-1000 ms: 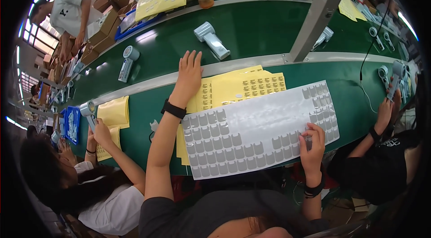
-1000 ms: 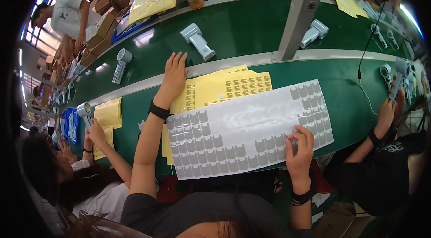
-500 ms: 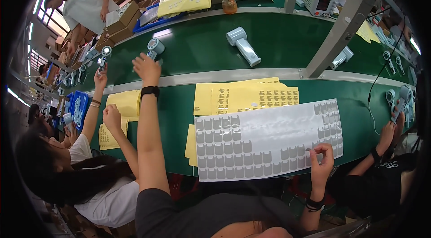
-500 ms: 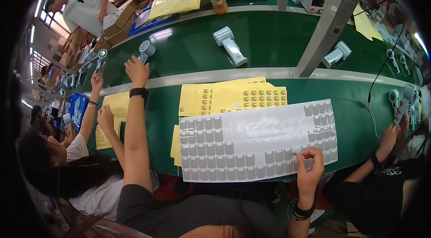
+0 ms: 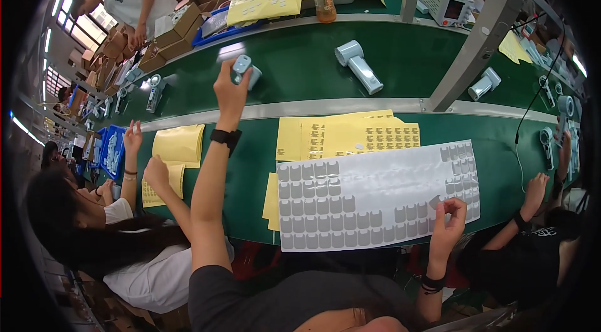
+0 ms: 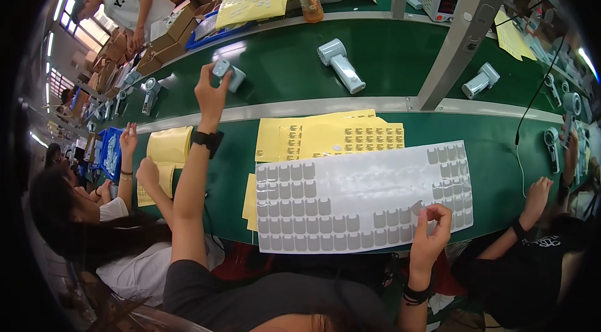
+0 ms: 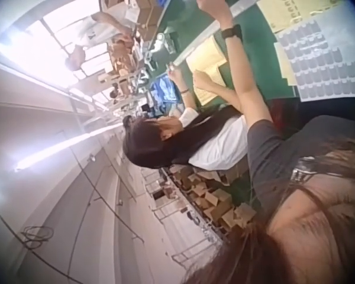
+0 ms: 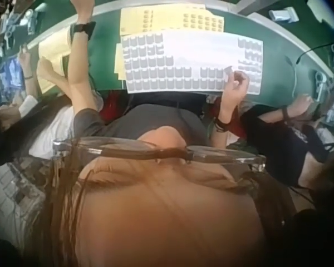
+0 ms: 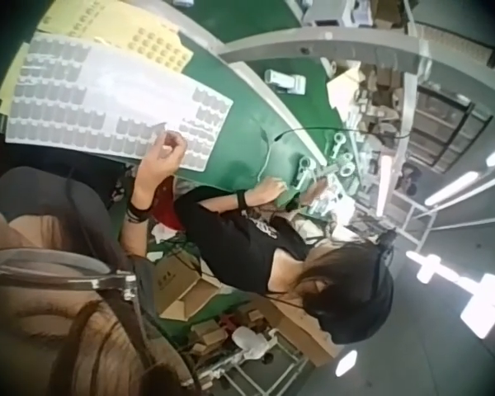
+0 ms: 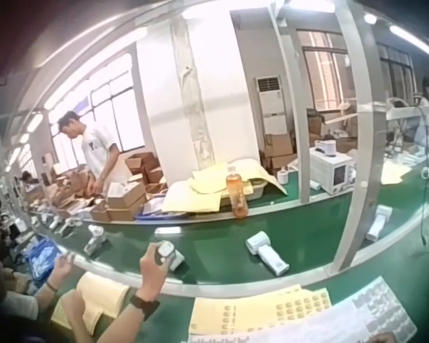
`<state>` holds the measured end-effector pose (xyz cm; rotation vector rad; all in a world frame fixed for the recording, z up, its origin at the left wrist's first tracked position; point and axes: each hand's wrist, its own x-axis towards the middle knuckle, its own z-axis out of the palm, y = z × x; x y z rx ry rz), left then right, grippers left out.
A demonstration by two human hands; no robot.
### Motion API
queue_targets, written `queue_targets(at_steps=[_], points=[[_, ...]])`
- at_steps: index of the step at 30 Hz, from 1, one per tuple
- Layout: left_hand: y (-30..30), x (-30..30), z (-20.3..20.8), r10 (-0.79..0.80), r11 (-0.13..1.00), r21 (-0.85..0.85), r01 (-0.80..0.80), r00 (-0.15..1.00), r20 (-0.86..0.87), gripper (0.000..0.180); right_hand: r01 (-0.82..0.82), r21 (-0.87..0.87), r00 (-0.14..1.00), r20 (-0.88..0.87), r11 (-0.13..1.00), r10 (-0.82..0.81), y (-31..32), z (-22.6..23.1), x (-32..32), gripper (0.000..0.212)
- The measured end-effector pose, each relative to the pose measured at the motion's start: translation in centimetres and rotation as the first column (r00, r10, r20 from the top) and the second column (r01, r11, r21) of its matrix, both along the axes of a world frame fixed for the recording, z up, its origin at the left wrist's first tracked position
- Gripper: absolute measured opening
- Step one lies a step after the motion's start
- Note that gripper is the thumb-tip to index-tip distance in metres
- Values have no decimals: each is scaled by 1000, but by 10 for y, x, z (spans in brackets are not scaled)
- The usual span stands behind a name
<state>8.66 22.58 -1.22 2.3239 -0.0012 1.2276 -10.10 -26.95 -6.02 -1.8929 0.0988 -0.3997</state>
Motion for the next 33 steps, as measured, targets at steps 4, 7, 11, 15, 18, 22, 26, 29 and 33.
queue_targets(at_steps=[4, 7, 11, 15, 18, 22, 26, 29, 33], points=[[-78, -9, 8, -211, 942, -281, 183, 975, -72, 30, 20, 103, 998, 57, 995, -26, 15, 13, 6, 36], [-132, -24, 3, -500, 823, -285, 492, 865, 49, 40, -20, 328, 999, -32, 944, 33, 26, 25, 12, 44], [-204, -58, 3, -643, 722, -246, 647, 759, 108, 53, -156, 679, 963, -58, 718, 264, 51, 64, 28, 41], [-238, -76, -19, -764, 611, -121, 782, 623, 170, 70, -292, 751, 894, -6, 592, 448, 74, 91, 47, 38], [-240, -84, -20, -800, 582, -44, 812, 582, 144, 73, -283, 748, 891, -28, 601, 454, 84, 99, 56, 39], [-241, -86, -20, -818, 562, -32, 826, 561, 129, 71, -277, 729, 894, -42, 626, 445, 84, 93, 60, 40], [-243, -91, -19, -828, 550, -33, 834, 550, 109, 68, -280, 695, 901, -48, 662, 431, 88, 91, 59, 41], [-244, -93, -20, -812, 575, -24, 818, 573, 112, 66, -287, 679, 905, -39, 676, 423, 88, 91, 59, 41], [-242, -94, -24, -817, 568, -39, 822, 569, 91, 71, -286, 657, 911, -39, 698, 410, 89, 90, 59, 41]])
